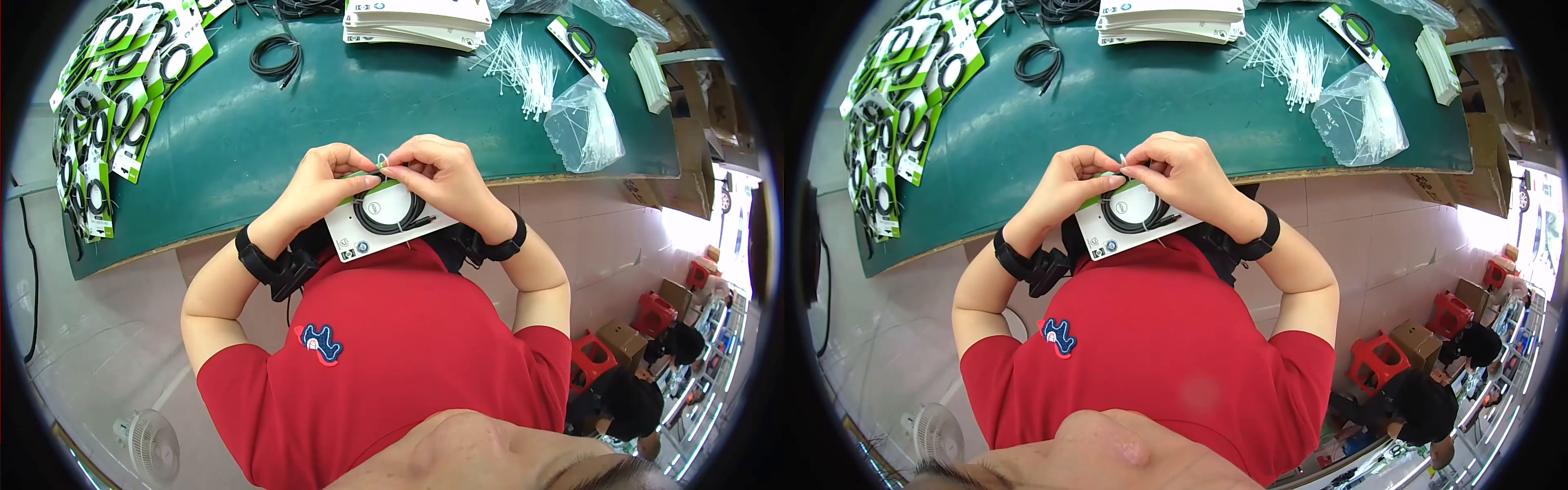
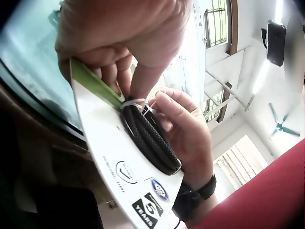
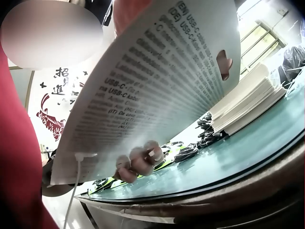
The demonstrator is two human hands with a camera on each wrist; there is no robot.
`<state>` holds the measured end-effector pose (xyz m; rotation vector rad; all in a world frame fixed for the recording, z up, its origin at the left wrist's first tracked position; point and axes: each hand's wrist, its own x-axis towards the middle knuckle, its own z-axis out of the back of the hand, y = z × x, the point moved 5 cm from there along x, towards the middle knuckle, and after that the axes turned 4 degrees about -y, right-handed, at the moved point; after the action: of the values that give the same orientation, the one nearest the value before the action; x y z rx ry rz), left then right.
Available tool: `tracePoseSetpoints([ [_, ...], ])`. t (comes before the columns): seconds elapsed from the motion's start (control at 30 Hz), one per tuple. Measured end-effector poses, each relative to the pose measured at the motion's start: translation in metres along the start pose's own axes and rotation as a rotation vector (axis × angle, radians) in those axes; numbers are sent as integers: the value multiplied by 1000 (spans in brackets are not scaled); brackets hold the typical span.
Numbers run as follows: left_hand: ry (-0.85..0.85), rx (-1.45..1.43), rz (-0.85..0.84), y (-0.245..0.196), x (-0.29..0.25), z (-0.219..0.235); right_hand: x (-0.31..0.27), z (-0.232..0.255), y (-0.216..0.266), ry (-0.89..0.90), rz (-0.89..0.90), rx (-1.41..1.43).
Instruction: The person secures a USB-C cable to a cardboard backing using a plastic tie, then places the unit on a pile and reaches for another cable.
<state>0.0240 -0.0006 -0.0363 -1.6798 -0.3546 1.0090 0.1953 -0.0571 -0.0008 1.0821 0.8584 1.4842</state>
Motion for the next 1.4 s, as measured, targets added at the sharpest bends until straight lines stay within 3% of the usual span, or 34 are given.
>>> tracePoseSetpoints([
  [0.27,9,-38,15,3,1,0,-3,-3,8,-28,200,-202],
  [0.7,24,-50,6,4,2,1,-3,-6,8,12,206,-236],
  [0.8,22,-10,40,3,3,2,-6,-8,12,36,310,-402],
  [0.97,38,-38,58,3,2,3,-4,-6,24,80,328,-541],
  [1.07,-27,-117,-31,-5,-1,8,3,28,33,-167,257,-195],
  [1.1,-27,-111,-39,-8,-4,9,4,38,31,-172,265,-197],
  [1.2,-87,-278,-162,-22,-10,14,6,77,-4,-366,-88,107],
  [1.23,-81,-273,-169,-24,-10,13,4,73,-10,-373,-81,104],
  [1.33,-66,-407,-198,-27,-6,7,-4,29,-24,-104,139,-23],
  [1.37,-62,-405,-198,-27,-4,5,-4,24,-27,-109,139,-24],
  [1.4,-59,-418,-209,-28,-2,3,-3,19,-32,-87,50,196],
])
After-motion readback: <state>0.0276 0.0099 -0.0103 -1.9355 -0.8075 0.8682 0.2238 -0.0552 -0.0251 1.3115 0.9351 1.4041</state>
